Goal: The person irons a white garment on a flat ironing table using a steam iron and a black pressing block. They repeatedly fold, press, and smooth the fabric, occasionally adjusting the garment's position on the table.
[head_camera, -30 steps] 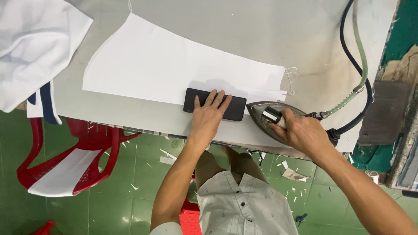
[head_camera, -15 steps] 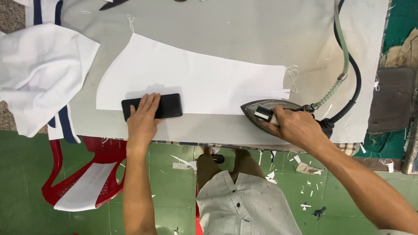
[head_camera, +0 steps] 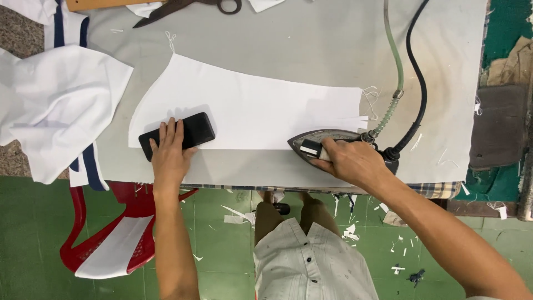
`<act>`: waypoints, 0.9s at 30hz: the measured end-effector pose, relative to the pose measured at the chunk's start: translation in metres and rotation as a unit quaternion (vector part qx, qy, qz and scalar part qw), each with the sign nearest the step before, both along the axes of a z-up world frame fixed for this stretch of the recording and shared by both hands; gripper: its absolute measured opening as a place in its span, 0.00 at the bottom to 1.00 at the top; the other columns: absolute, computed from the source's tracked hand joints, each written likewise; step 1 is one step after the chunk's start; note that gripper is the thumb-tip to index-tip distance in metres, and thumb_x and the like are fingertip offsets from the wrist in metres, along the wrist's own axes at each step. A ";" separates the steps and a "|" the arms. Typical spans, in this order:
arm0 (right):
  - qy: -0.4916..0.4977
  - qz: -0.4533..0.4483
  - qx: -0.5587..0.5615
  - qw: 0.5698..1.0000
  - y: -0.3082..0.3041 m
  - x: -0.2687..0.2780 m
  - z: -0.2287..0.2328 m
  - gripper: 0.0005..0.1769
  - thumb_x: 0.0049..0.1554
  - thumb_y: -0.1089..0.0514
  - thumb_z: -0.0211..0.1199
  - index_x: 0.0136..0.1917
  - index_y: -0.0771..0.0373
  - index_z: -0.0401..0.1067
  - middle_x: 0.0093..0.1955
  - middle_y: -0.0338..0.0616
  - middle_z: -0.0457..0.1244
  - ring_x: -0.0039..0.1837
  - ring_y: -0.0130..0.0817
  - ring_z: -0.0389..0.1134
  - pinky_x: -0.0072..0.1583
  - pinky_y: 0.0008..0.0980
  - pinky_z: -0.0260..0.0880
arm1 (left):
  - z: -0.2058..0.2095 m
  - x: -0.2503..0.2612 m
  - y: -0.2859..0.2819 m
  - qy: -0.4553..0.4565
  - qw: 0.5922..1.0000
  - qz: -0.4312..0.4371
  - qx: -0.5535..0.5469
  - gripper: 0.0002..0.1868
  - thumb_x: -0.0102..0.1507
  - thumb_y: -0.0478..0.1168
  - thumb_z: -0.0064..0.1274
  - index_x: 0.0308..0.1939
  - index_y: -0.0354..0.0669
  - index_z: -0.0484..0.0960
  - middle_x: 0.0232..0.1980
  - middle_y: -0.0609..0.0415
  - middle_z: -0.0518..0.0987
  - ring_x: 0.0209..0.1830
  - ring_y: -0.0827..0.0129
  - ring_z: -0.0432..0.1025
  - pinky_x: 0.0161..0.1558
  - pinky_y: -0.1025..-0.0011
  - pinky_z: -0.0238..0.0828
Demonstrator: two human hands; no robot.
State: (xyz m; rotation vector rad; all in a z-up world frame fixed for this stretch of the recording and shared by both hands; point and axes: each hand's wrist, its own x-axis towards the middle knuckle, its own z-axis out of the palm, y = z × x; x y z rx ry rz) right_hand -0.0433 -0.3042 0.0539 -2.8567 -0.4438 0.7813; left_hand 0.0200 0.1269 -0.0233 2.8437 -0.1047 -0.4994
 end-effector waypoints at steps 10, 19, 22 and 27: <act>0.095 -0.240 -0.082 0.963 -0.133 -0.078 -0.012 0.35 0.58 0.27 0.50 0.64 0.53 0.62 0.43 0.58 0.72 0.46 0.67 0.72 0.47 0.55 0.70 | -0.013 -0.028 -0.181 -0.087 0.973 -0.207 -0.053 0.41 0.70 0.61 0.41 0.79 0.41 0.52 0.83 0.45 0.46 0.84 0.54 0.37 0.79 0.46 0.26; -0.028 -0.436 -0.016 0.899 -0.199 -0.087 -0.032 0.36 0.67 0.32 0.51 0.57 0.72 0.61 0.42 0.74 0.66 0.45 0.79 0.64 0.41 0.65 0.61 | -0.062 -0.016 -0.338 -0.146 0.932 -0.332 -0.005 0.42 0.70 0.70 0.29 0.80 0.50 0.51 0.83 0.55 0.50 0.84 0.61 0.41 0.80 0.50 0.30; -0.013 -0.449 -0.020 0.893 -0.187 -0.076 -0.019 0.36 0.67 0.32 0.51 0.57 0.73 0.61 0.42 0.75 0.65 0.46 0.78 0.63 0.42 0.64 0.61 | -0.078 -0.030 -0.341 -0.220 0.923 -0.309 -0.065 0.43 0.68 0.71 0.36 0.77 0.47 0.60 0.79 0.55 0.62 0.81 0.61 0.54 0.81 0.52 0.39; -0.030 -0.412 -0.033 0.910 -0.190 -0.067 -0.028 0.38 0.68 0.31 0.50 0.57 0.73 0.61 0.43 0.77 0.66 0.48 0.80 0.64 0.44 0.65 0.62 | -0.079 -0.035 -0.339 -0.276 0.909 -0.297 -0.097 0.45 0.65 0.73 0.44 0.75 0.46 0.63 0.73 0.55 0.71 0.76 0.60 0.61 0.79 0.54 0.47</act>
